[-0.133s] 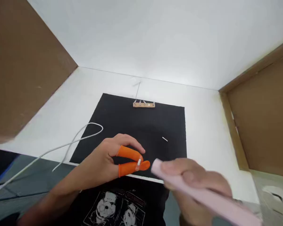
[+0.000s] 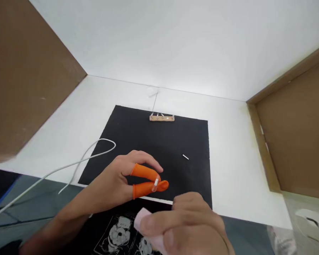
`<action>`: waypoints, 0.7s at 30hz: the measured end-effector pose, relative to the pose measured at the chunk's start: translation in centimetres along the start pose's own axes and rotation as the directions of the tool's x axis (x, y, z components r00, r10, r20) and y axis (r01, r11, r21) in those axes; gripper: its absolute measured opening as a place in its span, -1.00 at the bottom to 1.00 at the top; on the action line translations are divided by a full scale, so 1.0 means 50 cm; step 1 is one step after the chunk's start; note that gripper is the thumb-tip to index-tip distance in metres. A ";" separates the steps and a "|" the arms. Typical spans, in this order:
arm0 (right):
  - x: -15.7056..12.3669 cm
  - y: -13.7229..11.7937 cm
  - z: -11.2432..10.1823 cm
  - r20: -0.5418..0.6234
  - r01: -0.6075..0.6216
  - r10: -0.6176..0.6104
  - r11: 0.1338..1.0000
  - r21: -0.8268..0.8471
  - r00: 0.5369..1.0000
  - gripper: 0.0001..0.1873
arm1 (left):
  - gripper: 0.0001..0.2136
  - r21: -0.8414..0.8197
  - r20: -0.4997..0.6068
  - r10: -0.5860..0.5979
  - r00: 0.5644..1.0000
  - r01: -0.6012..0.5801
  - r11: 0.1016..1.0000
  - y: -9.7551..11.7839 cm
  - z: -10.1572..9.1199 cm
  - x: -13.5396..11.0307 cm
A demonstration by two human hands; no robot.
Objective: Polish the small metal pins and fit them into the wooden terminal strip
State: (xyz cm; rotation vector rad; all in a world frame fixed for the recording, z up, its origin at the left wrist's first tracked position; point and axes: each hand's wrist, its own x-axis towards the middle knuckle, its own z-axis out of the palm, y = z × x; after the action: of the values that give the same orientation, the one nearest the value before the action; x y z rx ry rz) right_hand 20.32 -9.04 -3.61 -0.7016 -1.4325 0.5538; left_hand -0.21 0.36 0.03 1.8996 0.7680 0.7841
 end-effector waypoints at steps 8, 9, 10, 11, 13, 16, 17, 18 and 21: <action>0.023 0.036 -0.048 -0.142 0.041 -0.041 0.999 -0.002 0.989 -0.57 | -0.98 -0.003 0.003 -0.027 1.000 0.027 1.000 0.001 0.000 -0.006; 0.022 0.032 -0.037 -0.109 0.040 -0.037 0.999 0.027 0.993 -0.69 | -0.98 -0.009 -0.001 -0.025 1.000 0.025 1.000 0.000 0.000 -0.006; 0.021 0.026 -0.022 -0.073 0.042 -0.038 0.998 0.056 0.997 -0.80 | -0.98 -0.015 -0.004 -0.023 1.000 0.023 1.000 0.000 0.000 -0.006; 0.021 0.020 -0.008 -0.055 0.048 -0.045 0.997 0.068 0.998 -0.86 | -0.98 -0.022 -0.006 -0.022 1.000 0.021 1.000 -0.001 0.001 -0.006; 0.021 0.015 0.009 -0.018 0.092 -0.091 0.995 0.047 0.996 -0.86 | -0.98 -0.031 -0.010 -0.022 1.000 0.022 0.999 -0.002 0.001 -0.005; 0.023 0.031 -0.013 0.038 0.109 -0.113 0.990 0.092 0.993 -0.80 | -0.98 -0.025 0.006 -0.021 1.000 0.021 0.999 -0.001 0.000 -0.005; 0.024 0.040 -0.027 -0.006 0.101 -0.101 0.991 0.087 0.995 -0.75 | -0.98 -0.022 0.010 -0.022 1.000 0.022 1.000 -0.001 0.000 -0.005; 0.023 0.047 -0.040 -0.080 0.098 -0.093 0.993 0.063 0.992 -0.64 | -0.98 -0.019 0.013 -0.024 1.000 0.025 1.000 0.000 -0.001 -0.005; 0.021 0.050 -0.055 -0.176 0.107 -0.109 0.994 -0.022 0.978 -0.55 | -0.98 -0.017 0.009 -0.030 1.000 0.030 0.999 0.002 -0.002 -0.005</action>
State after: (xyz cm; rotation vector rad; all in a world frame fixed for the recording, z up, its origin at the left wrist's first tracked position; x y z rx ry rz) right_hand 23.31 -6.85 -4.70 -0.6619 -1.2997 0.3880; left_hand -0.43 0.18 0.10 1.8706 0.7800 0.7609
